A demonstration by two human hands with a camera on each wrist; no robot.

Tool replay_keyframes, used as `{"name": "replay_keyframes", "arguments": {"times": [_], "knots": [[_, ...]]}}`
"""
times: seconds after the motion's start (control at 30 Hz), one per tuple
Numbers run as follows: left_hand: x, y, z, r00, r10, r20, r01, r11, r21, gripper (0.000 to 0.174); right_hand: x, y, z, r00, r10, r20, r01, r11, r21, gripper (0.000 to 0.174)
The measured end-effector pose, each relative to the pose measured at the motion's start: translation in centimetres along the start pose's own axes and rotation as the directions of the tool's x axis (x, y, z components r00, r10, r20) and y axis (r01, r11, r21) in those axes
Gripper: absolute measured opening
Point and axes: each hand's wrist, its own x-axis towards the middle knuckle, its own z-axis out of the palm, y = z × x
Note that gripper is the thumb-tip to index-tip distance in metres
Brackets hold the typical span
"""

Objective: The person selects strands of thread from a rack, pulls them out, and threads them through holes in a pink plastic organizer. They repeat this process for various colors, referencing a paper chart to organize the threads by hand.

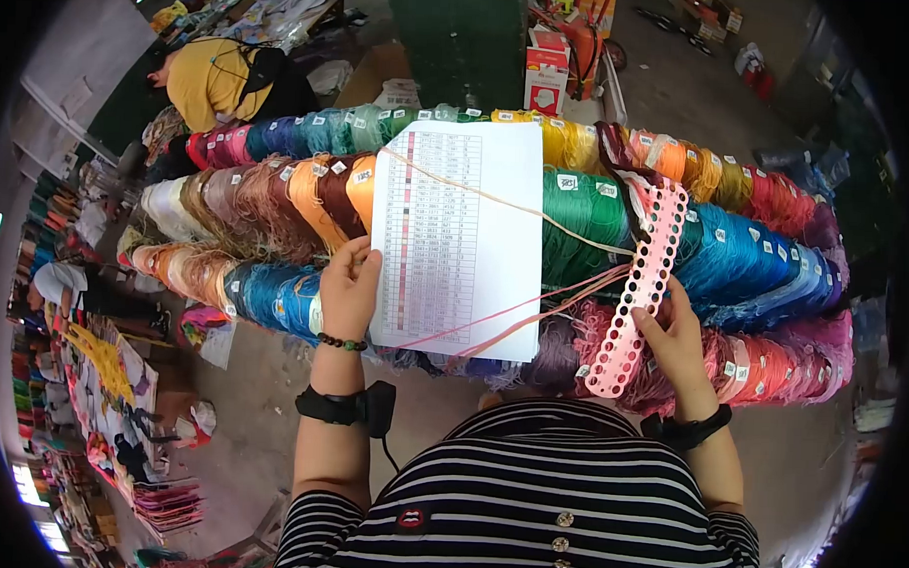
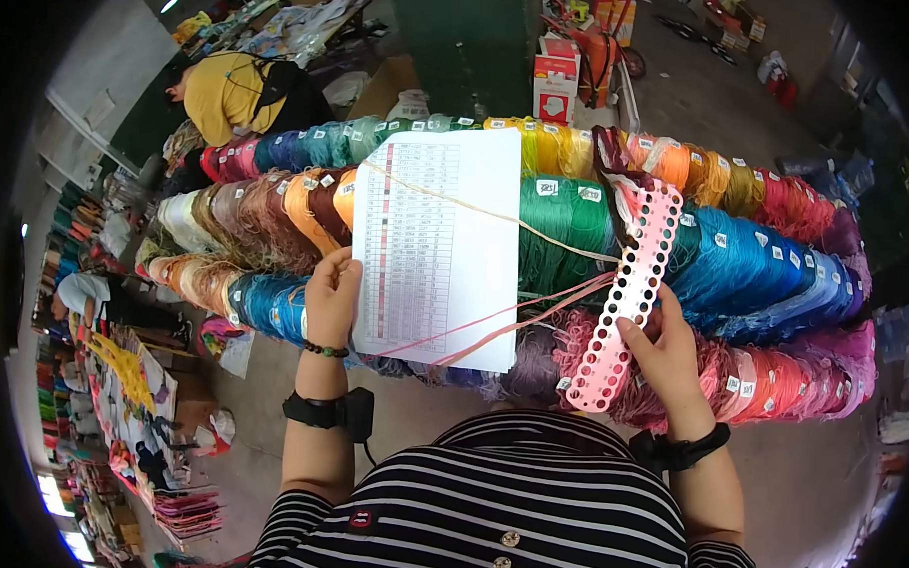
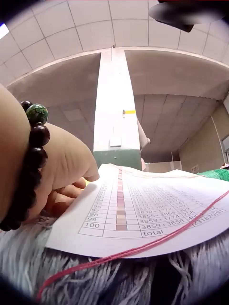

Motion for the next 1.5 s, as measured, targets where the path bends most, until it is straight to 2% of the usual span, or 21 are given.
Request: {"name": "replay_keyframes", "arguments": {"times": [0.23,0.43,0.63,0.7,0.8,0.83,0.9,0.93,0.97,1.03,1.07,1.1,1.17,1.23,1.3,1.33,1.37,1.4,1.47,1.5], "knots": [[0.0,-0.6,-0.8,0.991,-0.074,0.114,0.079,0.996,-0.039,0.025,-0.2,0.5,0.3,0.998,-0.007,-0.065,0.005,1.000,-0.026,0.061],[-0.2,-0.9,-1.1,0.989,-0.072,0.127,0.090,0.986,-0.138,0.025,-0.2,0.2,0.6,0.997,0.001,-0.074,-0.004,0.999,-0.037,0.061],[-0.2,-0.7,-1.2,0.988,-0.059,0.140,0.078,0.987,-0.137,0.025,-0.1,0.5,0.6,0.997,-0.011,-0.080,0.008,0.999,-0.032,0.061],[-0.2,-0.9,-1.2,0.991,-0.049,0.125,0.064,0.991,-0.116,0.025,0.0,1.1,0.6,0.994,-0.021,-0.110,0.018,0.999,-0.029,0.062],[0.2,-1.2,-1.2,0.992,-0.028,0.121,0.034,0.998,-0.050,0.026,0.0,0.6,0.1,0.998,0.040,-0.052,-0.043,0.996,-0.072,0.067],[0.0,-0.9,-1.3,0.992,-0.022,0.121,0.025,0.999,-0.022,0.026,-0.2,0.4,0.1,0.997,0.022,-0.075,-0.029,0.996,-0.082,0.068],[-0.8,0.4,-1.6,0.998,-0.058,0.018,0.060,0.992,-0.108,0.028,-0.3,-0.2,0.5,0.993,-0.020,-0.114,0.009,0.995,-0.097,0.070],[-1.3,1.1,-1.8,0.997,-0.074,-0.037,0.067,0.986,-0.152,0.028,-0.3,-0.1,0.3,0.993,-0.044,-0.107,0.032,0.993,-0.114,0.065],[-2.0,1.1,-2.8,0.994,0.006,-0.106,-0.019,0.993,-0.120,0.029,-0.1,0.7,-0.1,0.984,-0.098,-0.151,0.089,0.994,-0.070,0.062],[-4.8,1.9,-5.1,0.946,-0.011,-0.324,-0.025,0.994,-0.107,0.029,0.1,2.8,-1.2,0.953,-0.192,-0.235,0.200,0.980,0.014,0.054],[-6.8,2.0,-6.5,0.921,-0.082,-0.381,0.047,0.994,-0.102,0.030,0.1,2.4,-1.4,0.953,-0.215,-0.212,0.225,0.974,0.022,0.044],[-9.0,2.2,-8.1,0.886,-0.145,-0.441,0.112,0.989,-0.100,0.031,-0.1,1.8,-1.5,0.947,-0.202,-0.249,0.206,0.978,-0.008,0.043],[-14.1,0.6,-11.4,0.812,-0.328,-0.484,0.291,0.945,-0.152,0.030,-0.7,0.6,-1.7,0.929,-0.183,-0.322,0.172,0.983,-0.063,0.042],[-20.4,-2.8,-15.4,0.712,-0.510,-0.482,0.531,0.841,-0.106,0.028,-1.0,0.1,-2.0,0.901,-0.258,-0.349,0.249,0.966,-0.071,0.047],[-26.4,-3.7,-17.4,0.571,-0.628,-0.529,0.673,0.727,-0.137,0.026,-1.6,-0.9,-2.4,0.896,-0.248,-0.367,0.300,0.949,0.091,0.050],[-29.0,-3.3,-18.2,0.502,-0.669,-0.548,0.692,0.691,-0.210,0.026,-2.2,-2.1,-2.3,0.913,-0.257,-0.317,0.331,0.920,0.209,0.048],[-31.4,-2.7,-18.9,0.430,-0.710,-0.558,0.704,0.651,-0.286,0.027,-2.8,-3.2,-2.1,0.961,-0.232,-0.149,0.266,0.922,0.281,0.047],[-33.8,-2.1,-19.6,0.401,-0.720,-0.566,0.702,0.638,-0.316,0.027,-3.4,-4.5,-1.8,0.977,-0.212,0.028,0.191,0.922,0.337,0.045],[-37.9,-0.9,-21.3,0.350,-0.746,-0.566,0.696,0.612,-0.376,0.029,-4.3,-8.6,0.2,0.916,-0.133,0.377,-0.006,0.939,0.344,0.036],[-39.4,-0.3,-22.1,0.344,-0.752,-0.563,0.703,0.603,-0.377,0.030,-4.4,-9.7,1.7,0.802,-0.117,0.586,-0.150,0.910,0.388,0.031]]}}
